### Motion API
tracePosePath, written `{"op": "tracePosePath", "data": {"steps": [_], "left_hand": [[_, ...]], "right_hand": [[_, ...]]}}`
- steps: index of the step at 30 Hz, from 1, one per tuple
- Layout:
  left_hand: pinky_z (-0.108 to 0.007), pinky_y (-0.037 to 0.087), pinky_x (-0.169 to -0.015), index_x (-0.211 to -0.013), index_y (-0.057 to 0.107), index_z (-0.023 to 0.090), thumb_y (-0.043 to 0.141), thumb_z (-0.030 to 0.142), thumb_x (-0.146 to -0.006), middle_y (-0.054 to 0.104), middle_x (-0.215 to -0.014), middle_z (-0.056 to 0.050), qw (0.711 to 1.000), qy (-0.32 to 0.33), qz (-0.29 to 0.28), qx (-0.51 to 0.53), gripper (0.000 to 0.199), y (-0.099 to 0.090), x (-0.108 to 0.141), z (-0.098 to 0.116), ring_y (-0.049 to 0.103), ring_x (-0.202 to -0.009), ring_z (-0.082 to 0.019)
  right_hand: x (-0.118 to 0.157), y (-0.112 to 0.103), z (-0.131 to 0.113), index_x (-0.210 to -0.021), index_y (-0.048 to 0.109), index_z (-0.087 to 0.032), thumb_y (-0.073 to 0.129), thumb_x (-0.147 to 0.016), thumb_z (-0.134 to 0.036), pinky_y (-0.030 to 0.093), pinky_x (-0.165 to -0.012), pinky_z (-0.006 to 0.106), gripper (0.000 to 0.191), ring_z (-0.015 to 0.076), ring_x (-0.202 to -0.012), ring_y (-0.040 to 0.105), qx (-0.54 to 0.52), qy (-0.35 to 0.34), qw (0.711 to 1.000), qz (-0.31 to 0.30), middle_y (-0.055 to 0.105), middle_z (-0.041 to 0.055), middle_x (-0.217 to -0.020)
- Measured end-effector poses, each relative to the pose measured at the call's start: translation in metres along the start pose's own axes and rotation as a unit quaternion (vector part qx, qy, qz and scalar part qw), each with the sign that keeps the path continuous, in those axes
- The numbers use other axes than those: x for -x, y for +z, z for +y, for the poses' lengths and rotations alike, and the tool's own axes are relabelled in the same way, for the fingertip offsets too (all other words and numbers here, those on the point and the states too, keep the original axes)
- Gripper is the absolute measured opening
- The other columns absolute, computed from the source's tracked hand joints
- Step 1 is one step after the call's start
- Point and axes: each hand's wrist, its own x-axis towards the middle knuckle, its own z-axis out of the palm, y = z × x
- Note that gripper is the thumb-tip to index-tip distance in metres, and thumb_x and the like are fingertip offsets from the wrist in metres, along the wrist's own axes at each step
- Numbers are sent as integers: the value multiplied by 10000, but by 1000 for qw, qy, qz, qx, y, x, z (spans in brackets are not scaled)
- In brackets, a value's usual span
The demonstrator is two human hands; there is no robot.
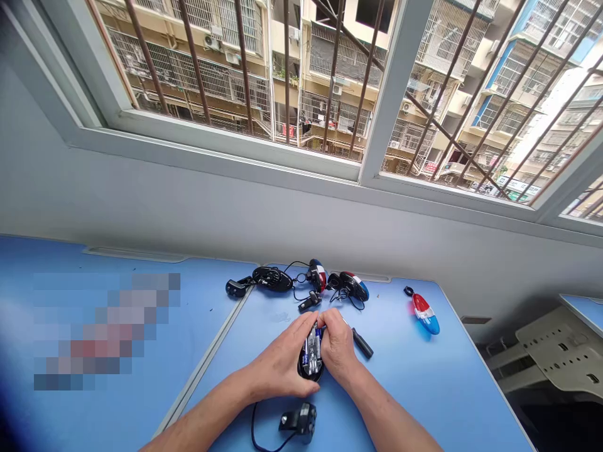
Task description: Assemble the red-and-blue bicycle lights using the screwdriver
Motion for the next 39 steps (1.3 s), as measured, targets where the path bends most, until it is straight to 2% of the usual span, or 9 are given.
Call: {"op": "tracePosePath", "data": {"steps": [6, 12, 15, 17, 20, 27, 33, 39], "left_hand": [[-380, 471, -828, -997, 428, 225, 722, 174, -479, 416, -981, -8, 1000, 19, 7, 8, 598, 3, 0, -1, 462, -913, -238], [-402, 482, -853, -1049, 448, 218, 728, 194, -477, 449, -1022, -27, 1000, 23, 13, 0, 637, 6, 0, -5, 490, -955, -263], [-473, 433, -973, -1247, 394, 221, 739, 223, -488, 447, -1216, -86, 1000, 7, 13, -10, 834, 10, 1, -14, 451, -1145, -338], [-512, 327, -1082, -1398, 255, 183, 741, 236, -501, 331, -1405, -158, 1000, -15, 2, -19, 1022, 13, 2, -20, 326, -1306, -385], [-508, 223, -1146, -1465, 130, 100, 734, 246, -518, 193, -1510, -229, 998, -45, -13, -33, 1133, 16, 2, -25, 196, -1394, -396], [-503, 225, -1153, -1471, 146, 71, 726, 242, -515, 218, -1515, -234, 998, -52, -8, -40, 1131, 17, 1, -25, 196, -1400, -398], [-543, 299, -1106, -1464, 175, 181, 726, 246, -514, 353, -1428, -172, 1000, -7, 23, -16, 1101, 19, 2, -27, 298, -1344, -406], [-536, 308, -1098, -1433, 218, 192, 736, 245, -495, 388, -1366, -148, 1000, -3, 23, -6, 1073, 18, 2, -23, 343, -1298, -401]], "right_hand": [[1, 1, 3, -690, 431, -218, 320, -781, -67, 388, -584, 227, 209, 135, -619, 463, -27, -8, 1000, 14, 469, -18, -669], [0, 1, 5, -687, 455, -217, 332, -788, -52, 400, -585, 231, 229, 137, -624, 475, -33, -16, 999, 26, 475, -16, -668], [1, -1, 4, -710, 503, -213, 343, -766, -28, 406, -598, 239, 250, 144, -642, 489, -25, -32, 999, 33, 503, -7, -685], [3, -4, 3, -741, 538, -212, 348, -753, -12, 413, -611, 247, 276, 149, -658, 503, -19, -47, 998, 36, 525, 1, -703], [6, -8, 2, -789, 576, -212, 348, -760, 0, 434, -628, 255, 313, 152, -677, 535, -15, -68, 997, 37, 557, 13, -737], [6, -8, 1, -811, 591, -209, 346, -757, 1, 445, -634, 259, 327, 157, -690, 560, -6, -77, 997, 29, 578, 25, -754], [0, -3, 1, -735, 545, -216, 340, -735, -18, 397, -587, 243, 285, 149, -625, 503, -2, -41, 999, 25, 531, -5, -676], [0, 2, 3, -695, 492, -216, 331, -746, -45, 393, -581, 230, 241, 137, -607, 481, -23, 0, 999, 24, 496, -20, -659]]}}
